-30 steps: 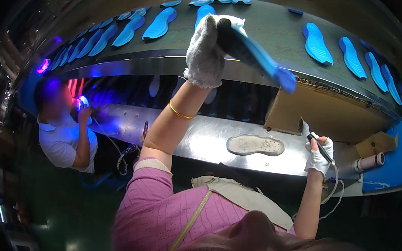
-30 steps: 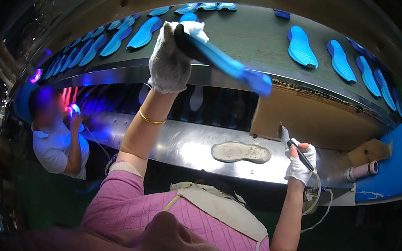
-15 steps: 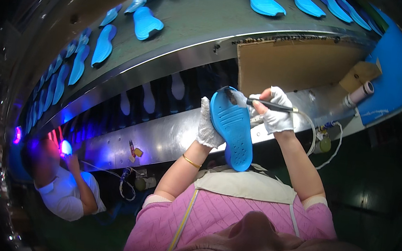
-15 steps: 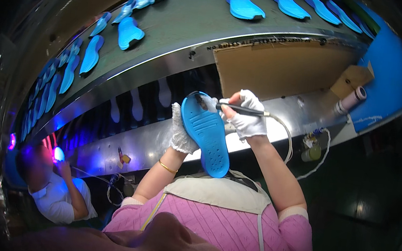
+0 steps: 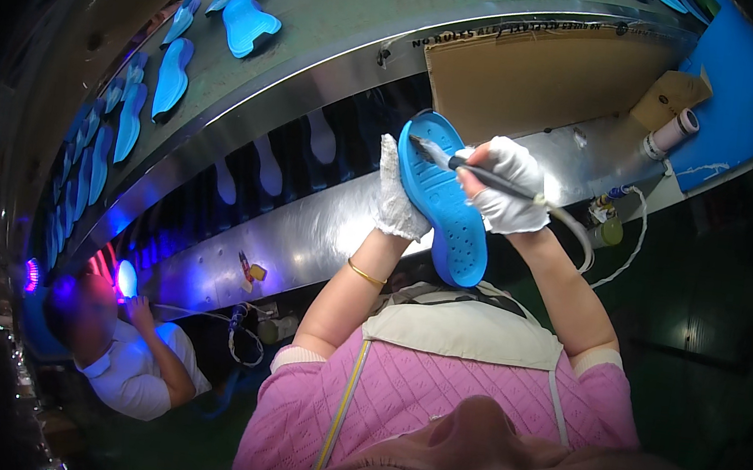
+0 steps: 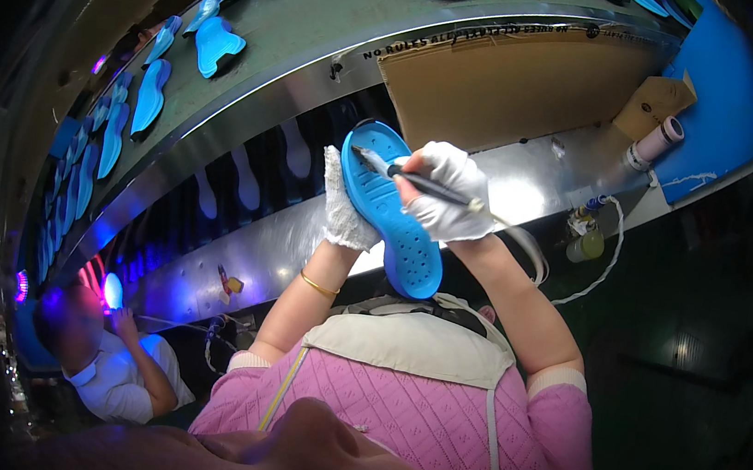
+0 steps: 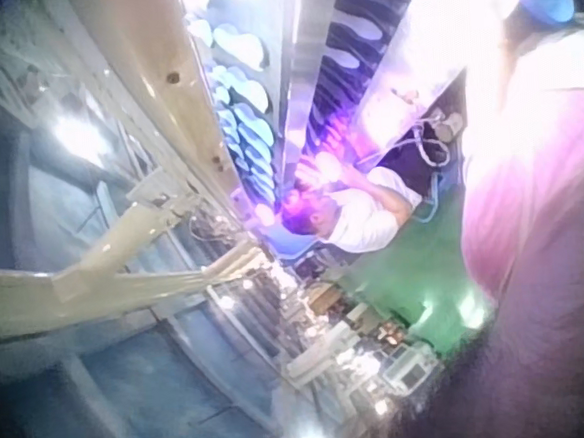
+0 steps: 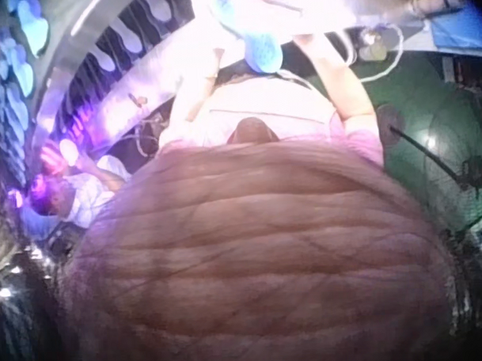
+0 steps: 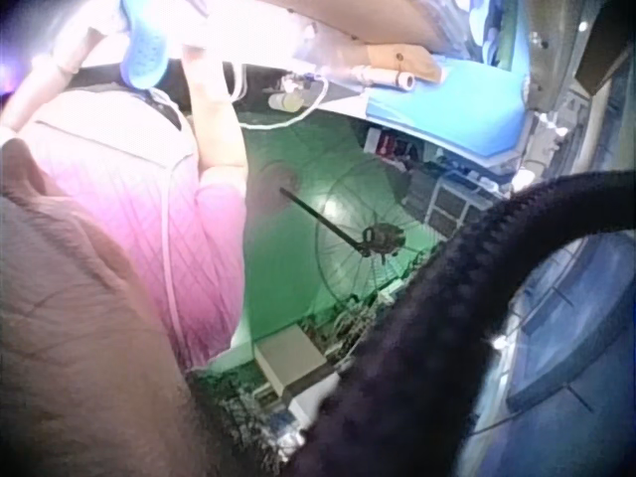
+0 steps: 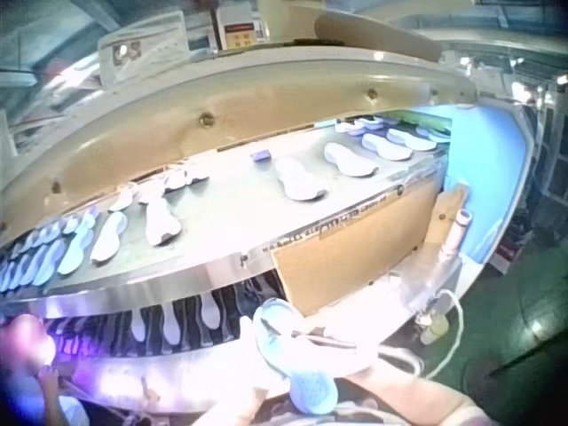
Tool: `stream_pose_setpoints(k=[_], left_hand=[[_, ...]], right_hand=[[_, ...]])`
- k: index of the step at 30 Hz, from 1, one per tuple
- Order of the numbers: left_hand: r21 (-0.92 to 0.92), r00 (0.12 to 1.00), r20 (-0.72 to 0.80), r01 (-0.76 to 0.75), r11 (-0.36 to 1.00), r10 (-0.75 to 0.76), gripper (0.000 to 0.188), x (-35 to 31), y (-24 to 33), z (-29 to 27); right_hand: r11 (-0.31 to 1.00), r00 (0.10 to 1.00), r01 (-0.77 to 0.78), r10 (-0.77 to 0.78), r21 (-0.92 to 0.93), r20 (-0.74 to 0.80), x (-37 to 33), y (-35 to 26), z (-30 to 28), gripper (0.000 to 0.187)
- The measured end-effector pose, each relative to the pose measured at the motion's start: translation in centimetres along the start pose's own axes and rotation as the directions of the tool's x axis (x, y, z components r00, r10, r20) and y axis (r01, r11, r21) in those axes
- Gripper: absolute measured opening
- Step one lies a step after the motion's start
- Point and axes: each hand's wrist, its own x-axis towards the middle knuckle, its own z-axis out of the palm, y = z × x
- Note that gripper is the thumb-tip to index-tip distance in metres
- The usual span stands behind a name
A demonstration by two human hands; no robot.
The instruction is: The person applies adhesive to shoe soles using a motorized brush applicator at an assembly line.
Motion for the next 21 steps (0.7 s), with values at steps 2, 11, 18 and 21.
stream_pose_setpoints(k=[2,11,18,21], left_hand=[[-0.045,0.999,0.026,0.048,0.998,-0.046,0.091,0.0,0.4,-0.1],[0.068,0.993,0.026,0.112,0.991,-0.114,0.09,-1.5,2.2,0.0],[0.386,0.982,0.175,0.002,0.923,-0.076,0.084,-6.7,-2.0,-1.6],[0.303,0.995,0.019,0.087,0.949,-0.098,0.086,-5.8,-2.7,-3.1]], right_hand=[[0.953,0.968,0.242,-0.224,-0.182,0.113,-0.6,0.1,0.2,0.017],[0.999,0.98,0.035,-0.03,-0.024,0.195,-4.1,0.0,0.6,0.019],[0.93,0.952,-0.307,0.295,0.205,0.088,-6.3,0.6,-1.8,0.01],[0.896,0.911,-0.363,0.284,0.254,0.301,-6.6,0.7,-1.8,0.008]])
